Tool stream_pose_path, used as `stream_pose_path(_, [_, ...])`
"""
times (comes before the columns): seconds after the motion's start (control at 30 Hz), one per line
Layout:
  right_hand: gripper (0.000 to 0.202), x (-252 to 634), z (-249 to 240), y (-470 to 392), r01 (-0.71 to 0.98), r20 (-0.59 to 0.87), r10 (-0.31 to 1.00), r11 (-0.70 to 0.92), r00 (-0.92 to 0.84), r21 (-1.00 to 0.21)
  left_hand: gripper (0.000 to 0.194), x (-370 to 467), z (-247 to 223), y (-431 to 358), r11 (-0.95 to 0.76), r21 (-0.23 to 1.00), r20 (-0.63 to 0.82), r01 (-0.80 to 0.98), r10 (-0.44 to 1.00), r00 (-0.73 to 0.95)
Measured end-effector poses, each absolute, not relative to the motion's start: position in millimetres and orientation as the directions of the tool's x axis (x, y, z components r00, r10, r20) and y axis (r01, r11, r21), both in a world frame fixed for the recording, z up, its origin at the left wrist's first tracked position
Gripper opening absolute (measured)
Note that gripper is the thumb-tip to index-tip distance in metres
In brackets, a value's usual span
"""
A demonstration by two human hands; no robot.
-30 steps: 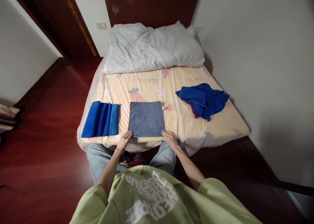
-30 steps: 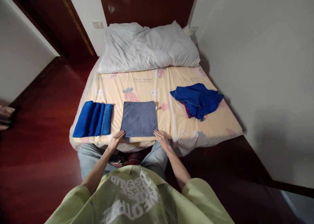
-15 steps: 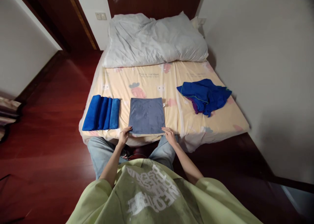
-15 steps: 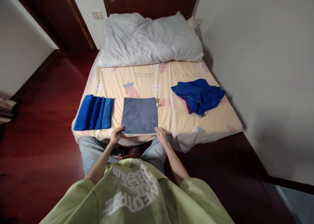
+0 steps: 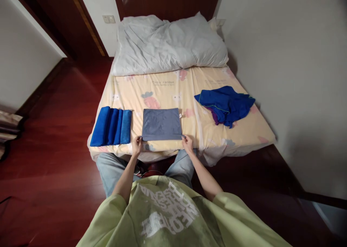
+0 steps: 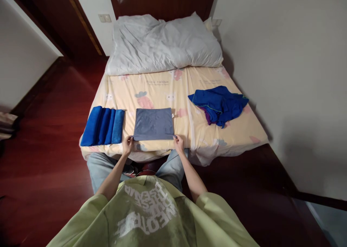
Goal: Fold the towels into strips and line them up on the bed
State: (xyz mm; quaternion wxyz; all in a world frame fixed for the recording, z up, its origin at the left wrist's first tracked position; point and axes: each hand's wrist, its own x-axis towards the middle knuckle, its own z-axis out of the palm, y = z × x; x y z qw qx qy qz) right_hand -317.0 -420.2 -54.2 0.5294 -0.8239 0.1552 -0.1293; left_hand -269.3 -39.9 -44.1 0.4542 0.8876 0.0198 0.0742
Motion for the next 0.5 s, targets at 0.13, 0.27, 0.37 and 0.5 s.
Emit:
stream_pose_path(0.13, [0.056, -312.8, -53.6, -419.8, -0.121, 0.064, -0.438, -0.383, 0.897, -0.916, 0.044, -270.7, -43.6, -42.7, -0.603, 0.797, 0.101, -0.010, 0.117, 0.988])
stream_pose_path(0.27, [0.054, -309.6, -55.9, -419.8, -0.120, 0.067, -0.446, -0.376, 0.893, -0.919, 0.045, -272.0, -46.3, -41.5, -0.617, 0.787, 0.076, 0.005, 0.105, 0.992])
stream_pose_path(0.37, [0.055, -306.9, -60.0, -420.0, -0.126, 0.061, -0.448, -0.376, 0.892, -0.918, 0.045, -270.3, -46.8, -41.7, -0.630, 0.777, 0.061, 0.019, 0.106, 0.992])
stream_pose_path(0.5, [0.052, -304.8, -66.7, -422.4, -0.133, 0.052, -0.440, -0.379, 0.896, -0.916, 0.041, -268.2, -43.7, -42.4, -0.649, 0.760, 0.054, 0.025, 0.101, 0.993])
